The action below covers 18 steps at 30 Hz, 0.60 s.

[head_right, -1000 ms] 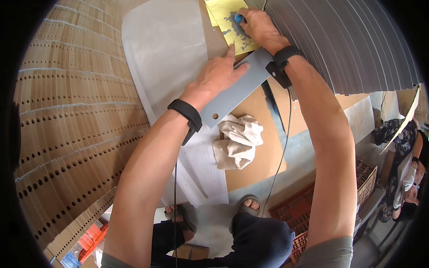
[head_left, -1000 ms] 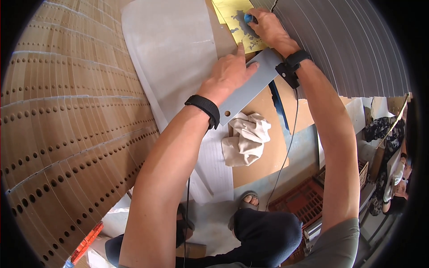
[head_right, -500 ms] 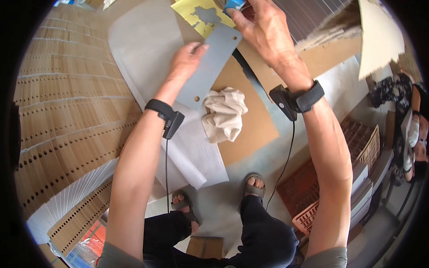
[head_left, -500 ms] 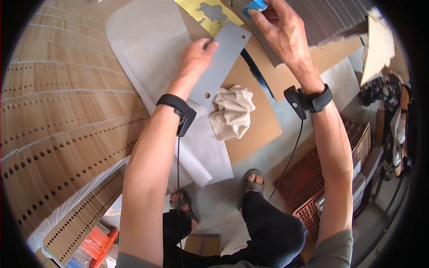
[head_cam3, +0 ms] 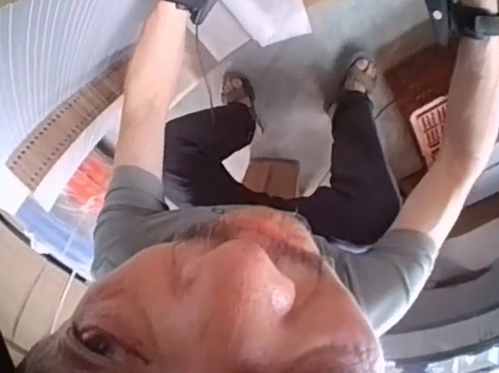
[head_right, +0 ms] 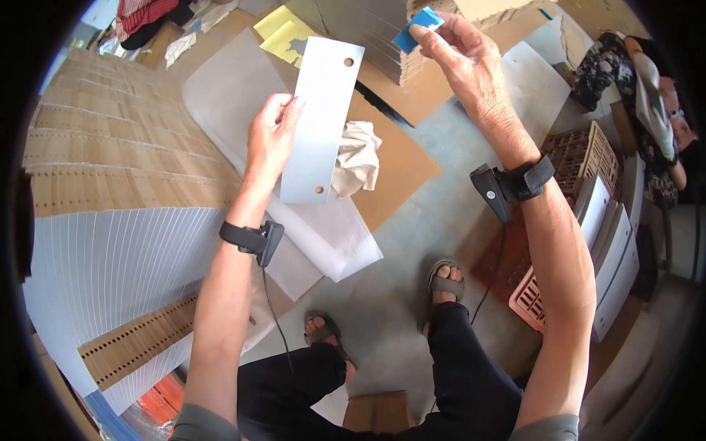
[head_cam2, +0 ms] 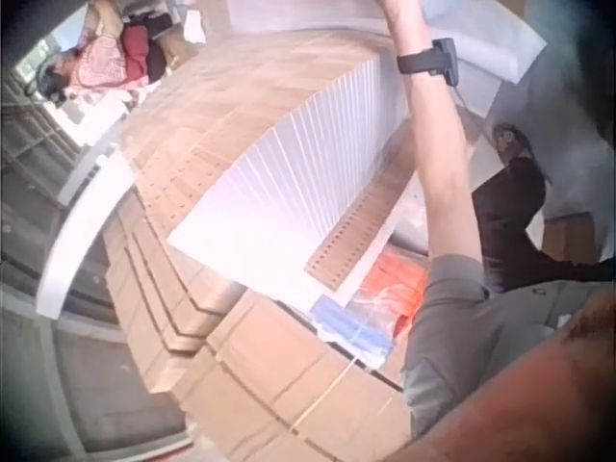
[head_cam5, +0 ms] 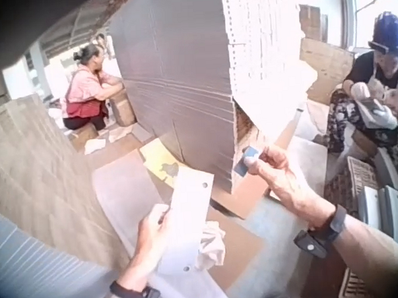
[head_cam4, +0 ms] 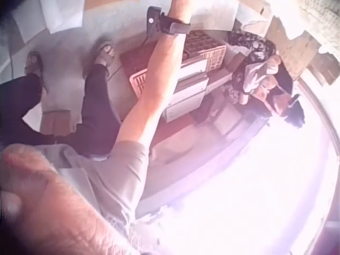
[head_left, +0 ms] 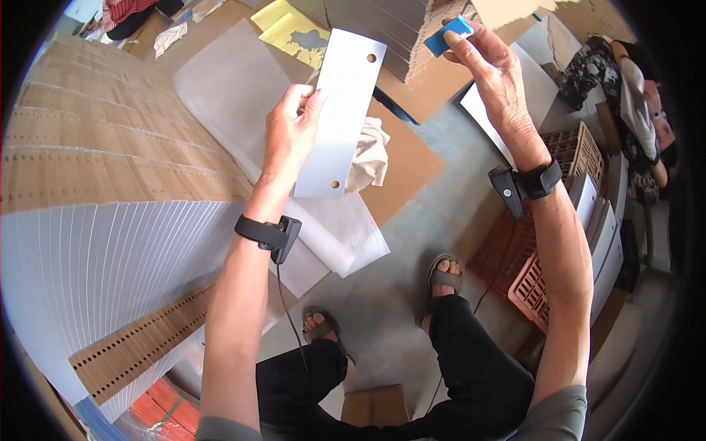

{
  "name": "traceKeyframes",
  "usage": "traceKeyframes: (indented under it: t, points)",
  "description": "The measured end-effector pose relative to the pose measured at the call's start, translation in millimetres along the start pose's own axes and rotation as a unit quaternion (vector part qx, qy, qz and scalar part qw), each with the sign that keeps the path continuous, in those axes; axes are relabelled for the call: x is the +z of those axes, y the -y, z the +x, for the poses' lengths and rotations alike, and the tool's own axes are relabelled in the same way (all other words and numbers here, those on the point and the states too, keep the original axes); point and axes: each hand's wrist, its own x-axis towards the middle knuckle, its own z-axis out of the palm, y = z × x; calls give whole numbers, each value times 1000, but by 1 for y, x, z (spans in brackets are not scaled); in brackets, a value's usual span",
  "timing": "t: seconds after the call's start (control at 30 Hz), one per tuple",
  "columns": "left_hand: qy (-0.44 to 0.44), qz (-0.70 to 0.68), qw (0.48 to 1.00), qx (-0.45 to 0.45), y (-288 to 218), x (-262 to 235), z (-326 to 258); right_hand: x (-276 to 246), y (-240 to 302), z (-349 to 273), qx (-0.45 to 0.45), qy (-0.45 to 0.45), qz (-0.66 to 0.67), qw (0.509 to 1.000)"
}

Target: The person picks up a wooden board from a stack, wipes its surfaces and edges with a cloth, and rubs a blue sponge along the edges before placing it onto a separate stack.

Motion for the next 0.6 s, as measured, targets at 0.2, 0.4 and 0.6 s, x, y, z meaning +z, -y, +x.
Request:
traceKeyframes:
  t: [0.2,0.4,0.6]
  points:
    - [80,-16,994,70,-67,-40,-55,-27,89,-41,-62,-5,59,996]
    - [161,8,981,111,-165,-98,-134,-64,187,-108,-54,15,116,992]
    - [198,52,972,120,-232,-141,-223,-81,265,-199,-71,12,89,993]
